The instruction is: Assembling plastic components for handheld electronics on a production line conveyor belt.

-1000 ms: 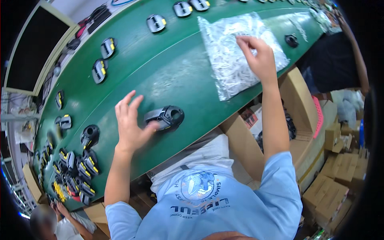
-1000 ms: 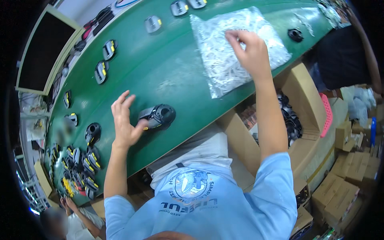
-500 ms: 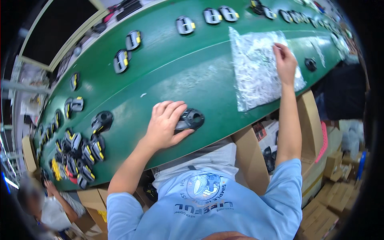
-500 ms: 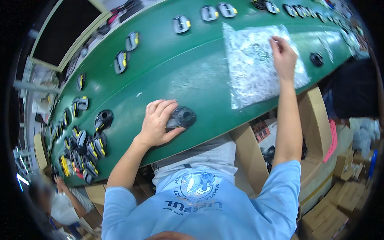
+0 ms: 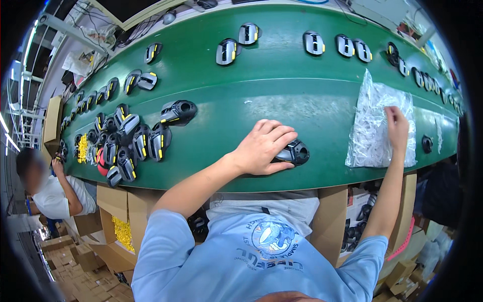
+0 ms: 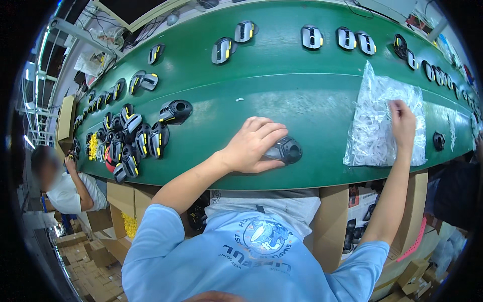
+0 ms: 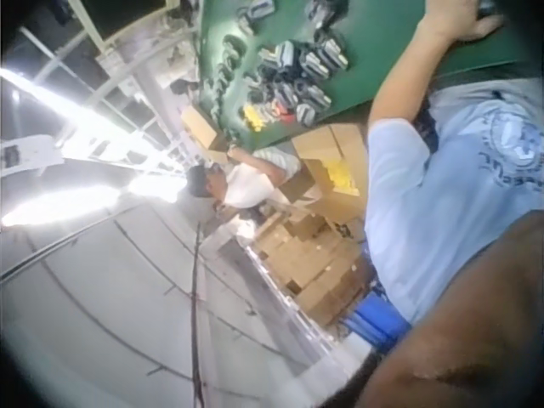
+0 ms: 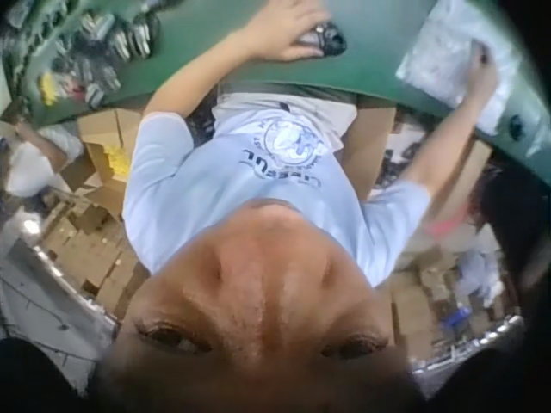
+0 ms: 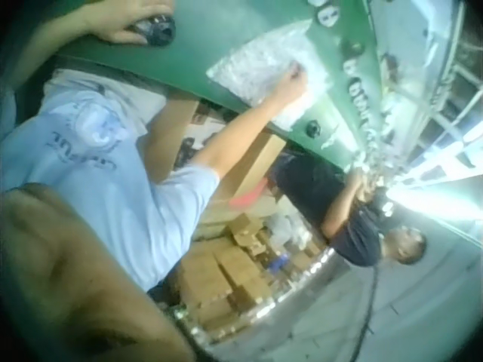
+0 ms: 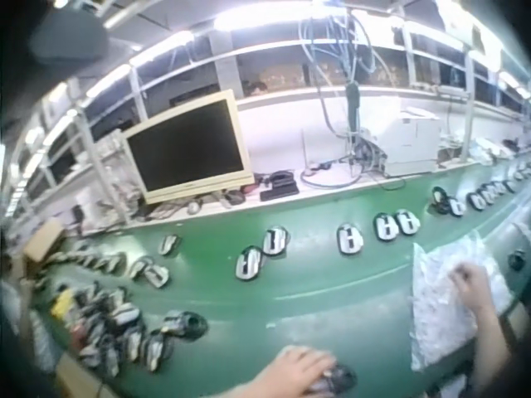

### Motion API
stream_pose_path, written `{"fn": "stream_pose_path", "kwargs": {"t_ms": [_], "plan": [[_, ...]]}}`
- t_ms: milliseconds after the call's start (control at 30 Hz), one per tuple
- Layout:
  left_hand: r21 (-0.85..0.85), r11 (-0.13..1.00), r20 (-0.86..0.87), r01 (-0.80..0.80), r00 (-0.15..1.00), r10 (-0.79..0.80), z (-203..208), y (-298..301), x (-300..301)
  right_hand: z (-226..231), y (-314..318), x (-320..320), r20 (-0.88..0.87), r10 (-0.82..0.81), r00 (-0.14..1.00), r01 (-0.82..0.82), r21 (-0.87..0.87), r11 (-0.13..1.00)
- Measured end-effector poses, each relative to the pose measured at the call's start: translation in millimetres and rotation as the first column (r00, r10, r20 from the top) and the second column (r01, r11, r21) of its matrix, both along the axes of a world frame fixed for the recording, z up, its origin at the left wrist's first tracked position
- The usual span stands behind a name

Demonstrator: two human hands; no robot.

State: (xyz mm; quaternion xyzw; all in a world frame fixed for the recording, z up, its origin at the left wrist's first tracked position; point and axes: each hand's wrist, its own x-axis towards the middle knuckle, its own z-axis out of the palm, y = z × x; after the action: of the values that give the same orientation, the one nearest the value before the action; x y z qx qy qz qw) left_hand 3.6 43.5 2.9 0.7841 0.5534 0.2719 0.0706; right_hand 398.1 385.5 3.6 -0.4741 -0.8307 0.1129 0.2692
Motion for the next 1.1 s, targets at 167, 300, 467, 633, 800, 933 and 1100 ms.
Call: {"fn": "stream_pose_path", "kwargs": {"t_ms": [167, 300, 467, 633, 800, 933, 1100], "plan": [[-0.018, 1.0, -0.005, 0.014, 1.0, -0.014, 0.6, 0.6, -5.1, 6.4, -32.8, -1.7, -0.451, -0.131, 0.883, 0.163, 0.033, 0.986], [-0.012, 0.999, -0.017, -0.035, 0.999, 0.035, 4.2, -1.5, -8.8, 30.5, -165.4, -109.6, -0.528, 0.33, 0.782, -0.457, -0.127, 0.88], [-0.017, 1.0, -0.005, -0.021, 1.0, 0.021, -1.0, 4.0, -5.4, 28.6, -241.6, -166.2, -0.448, 0.377, 0.811, -0.499, -0.194, 0.844], [-0.001, 0.999, -0.001, -0.049, 0.999, 0.049, -3.8, 0.9, -1.3, 20.6, -247.8, -162.5, -0.325, 0.491, 0.809, -0.523, -0.014, 0.852], [0.001, 0.999, -0.011, -0.052, 0.999, 0.052, -3.9, -0.4, 1.1, 19.6, -255.3, -171.1, -0.361, 0.47, 0.805, -0.512, -0.024, 0.858], [0.029, 0.999, -0.011, -0.033, 0.999, 0.034, -3.8, 0.6, 0.0, 8.1, -259.6, -175.7, -0.395, 0.461, 0.795, -0.504, -0.007, 0.864], [0.011, 0.999, -0.007, -0.042, 0.999, 0.042, -4.4, 0.3, -0.5, -1.0, -261.2, -183.0, -0.391, 0.325, 0.861, -0.349, 0.009, 0.937]]}}
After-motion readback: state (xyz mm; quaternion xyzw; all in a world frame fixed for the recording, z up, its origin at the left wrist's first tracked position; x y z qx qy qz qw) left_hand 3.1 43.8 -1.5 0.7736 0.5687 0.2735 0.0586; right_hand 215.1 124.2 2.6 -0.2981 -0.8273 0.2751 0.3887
